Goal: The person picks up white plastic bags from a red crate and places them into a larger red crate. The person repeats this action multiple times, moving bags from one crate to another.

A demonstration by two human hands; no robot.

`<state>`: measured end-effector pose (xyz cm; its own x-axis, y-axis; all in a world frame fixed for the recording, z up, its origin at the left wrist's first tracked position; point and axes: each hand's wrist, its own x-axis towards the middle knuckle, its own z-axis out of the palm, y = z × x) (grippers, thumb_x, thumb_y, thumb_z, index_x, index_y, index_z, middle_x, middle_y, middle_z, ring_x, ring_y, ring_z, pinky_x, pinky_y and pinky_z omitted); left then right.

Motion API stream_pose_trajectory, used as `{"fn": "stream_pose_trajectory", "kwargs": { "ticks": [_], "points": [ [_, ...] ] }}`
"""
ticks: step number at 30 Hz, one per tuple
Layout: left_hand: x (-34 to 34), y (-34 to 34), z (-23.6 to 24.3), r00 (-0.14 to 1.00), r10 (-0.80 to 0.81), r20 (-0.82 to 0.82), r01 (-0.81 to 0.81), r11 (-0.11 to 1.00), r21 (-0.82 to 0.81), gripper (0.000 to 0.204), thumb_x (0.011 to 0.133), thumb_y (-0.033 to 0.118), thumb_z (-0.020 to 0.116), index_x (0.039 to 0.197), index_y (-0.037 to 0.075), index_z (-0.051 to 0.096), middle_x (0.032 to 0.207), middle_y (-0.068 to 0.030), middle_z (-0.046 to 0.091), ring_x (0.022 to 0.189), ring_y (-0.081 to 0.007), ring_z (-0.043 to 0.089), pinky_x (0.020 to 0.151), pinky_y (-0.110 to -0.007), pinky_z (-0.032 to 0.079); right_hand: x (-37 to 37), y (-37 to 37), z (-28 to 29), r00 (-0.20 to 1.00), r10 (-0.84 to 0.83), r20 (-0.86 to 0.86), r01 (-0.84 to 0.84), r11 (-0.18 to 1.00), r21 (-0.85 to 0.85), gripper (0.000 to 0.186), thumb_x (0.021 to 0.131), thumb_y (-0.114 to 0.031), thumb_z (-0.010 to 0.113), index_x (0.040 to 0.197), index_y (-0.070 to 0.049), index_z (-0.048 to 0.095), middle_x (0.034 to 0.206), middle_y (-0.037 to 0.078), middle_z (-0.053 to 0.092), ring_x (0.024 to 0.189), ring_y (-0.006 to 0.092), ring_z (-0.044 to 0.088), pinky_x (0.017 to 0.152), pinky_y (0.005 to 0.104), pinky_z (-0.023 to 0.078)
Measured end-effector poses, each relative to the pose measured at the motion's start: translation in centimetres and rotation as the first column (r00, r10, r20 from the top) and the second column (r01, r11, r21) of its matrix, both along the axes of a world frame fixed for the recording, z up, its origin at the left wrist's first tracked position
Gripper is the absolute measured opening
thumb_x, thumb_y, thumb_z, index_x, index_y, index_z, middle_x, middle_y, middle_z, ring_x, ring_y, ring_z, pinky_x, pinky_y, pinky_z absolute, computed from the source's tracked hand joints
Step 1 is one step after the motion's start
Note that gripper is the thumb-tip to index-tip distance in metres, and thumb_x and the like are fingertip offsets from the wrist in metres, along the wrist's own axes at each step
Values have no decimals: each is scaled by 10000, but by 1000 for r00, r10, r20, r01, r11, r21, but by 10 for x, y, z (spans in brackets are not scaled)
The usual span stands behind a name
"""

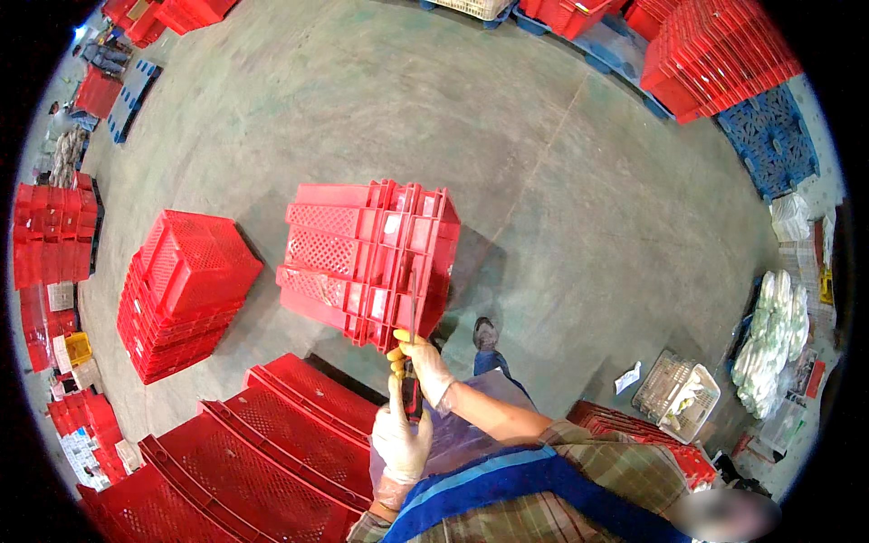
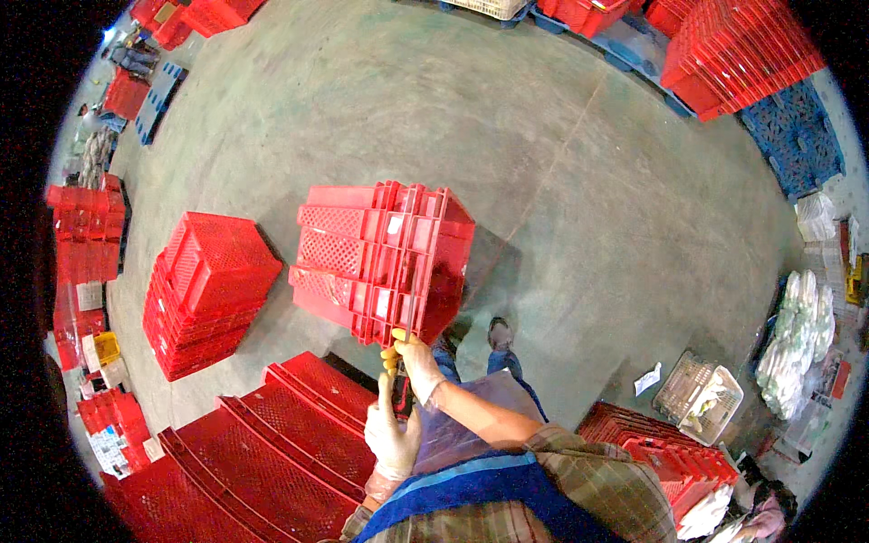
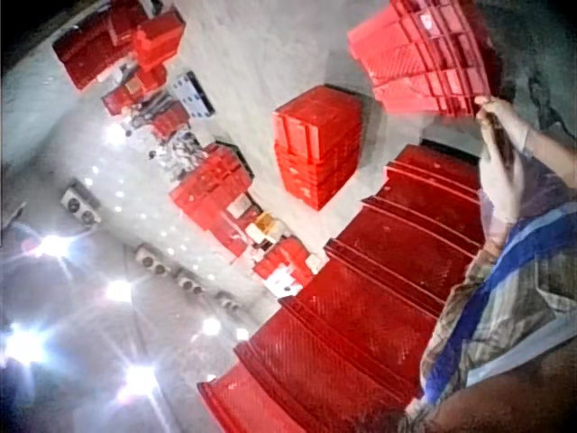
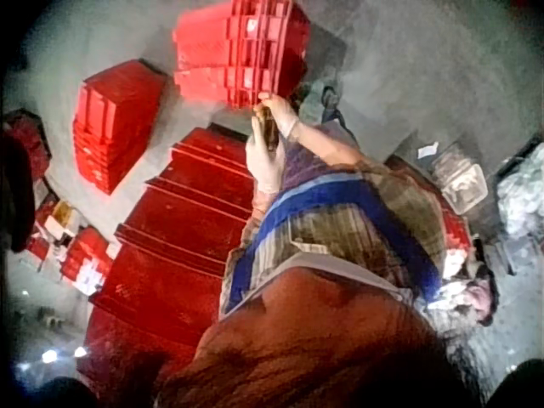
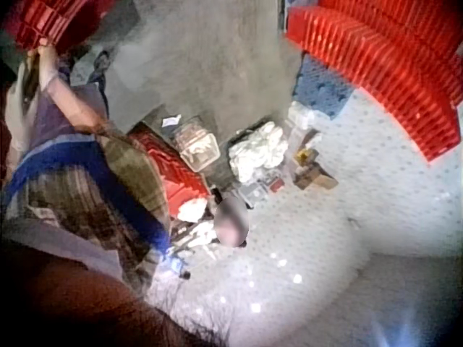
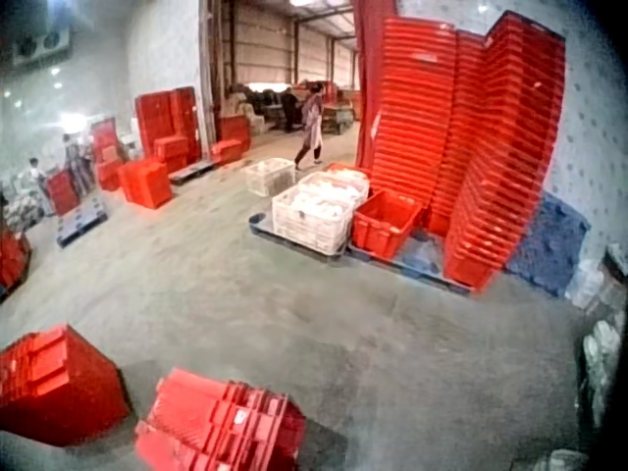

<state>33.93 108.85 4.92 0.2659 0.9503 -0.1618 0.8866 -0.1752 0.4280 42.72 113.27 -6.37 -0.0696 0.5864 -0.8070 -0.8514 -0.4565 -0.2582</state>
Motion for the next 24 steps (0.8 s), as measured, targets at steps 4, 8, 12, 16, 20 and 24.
{"fn": "stream_pose_trajectory", "kwargs": {
  "ticks": [4,8,12,16,20,24],
  "points": [
    [45,23,10,992,-69,107,60,994,90,704,716,63,700,1374,73,448,1195,-189,583,1005,-360,608,824,-377,523,16,0,-32,988,33,-152,-15,993,120,374,901,-209,543,1209,3,544,872,76,660,729,158,612,689,281,513],
    [56,32,-12,978,-199,60,189,973,135,451,748,70,674,1191,69,588,1188,-164,609,994,-298,644,784,-351,538,45,15,-26,966,90,-242,-68,993,99,282,897,-228,571,1096,-29,582,814,58,642,678,136,581,616,241,493],
    [63,40,-8,975,-183,130,144,955,261,374,760,112,686,1125,84,613,1134,-100,641,840,-262,680,696,-334,551,58,37,2,991,105,-89,-89,983,161,159,906,-208,530,895,-57,579,766,71,613,649,180,597,591,297,500],
    [70,48,-28,992,-80,98,66,988,138,331,780,150,681,1097,100,599,1096,-94,640,777,-267,678,655,-340,549,58,43,-35,969,191,-154,-171,976,133,200,909,-248,577,859,-58,614,723,33,592,591,133,545,552,246,463],
    [58,58,-36,981,-84,173,39,968,247,234,794,92,642,1028,100,625,1006,-90,654,803,-267,668,691,-348,542,42,49,-43,978,132,-160,-106,981,160,234,902,-268,544,775,-79,598,675,48,596,570,171,566,538,295,464],
    [8,110,-48,860,185,475,-265,958,108,111,872,51,554,896,32,660,765,-61,625,598,-146,579,560,-279,485,-1,83,-27,984,64,-164,-58,997,44,192,869,-232,524,743,-99,580,638,47,589,499,181,546,452,302,434]
  ]
}}
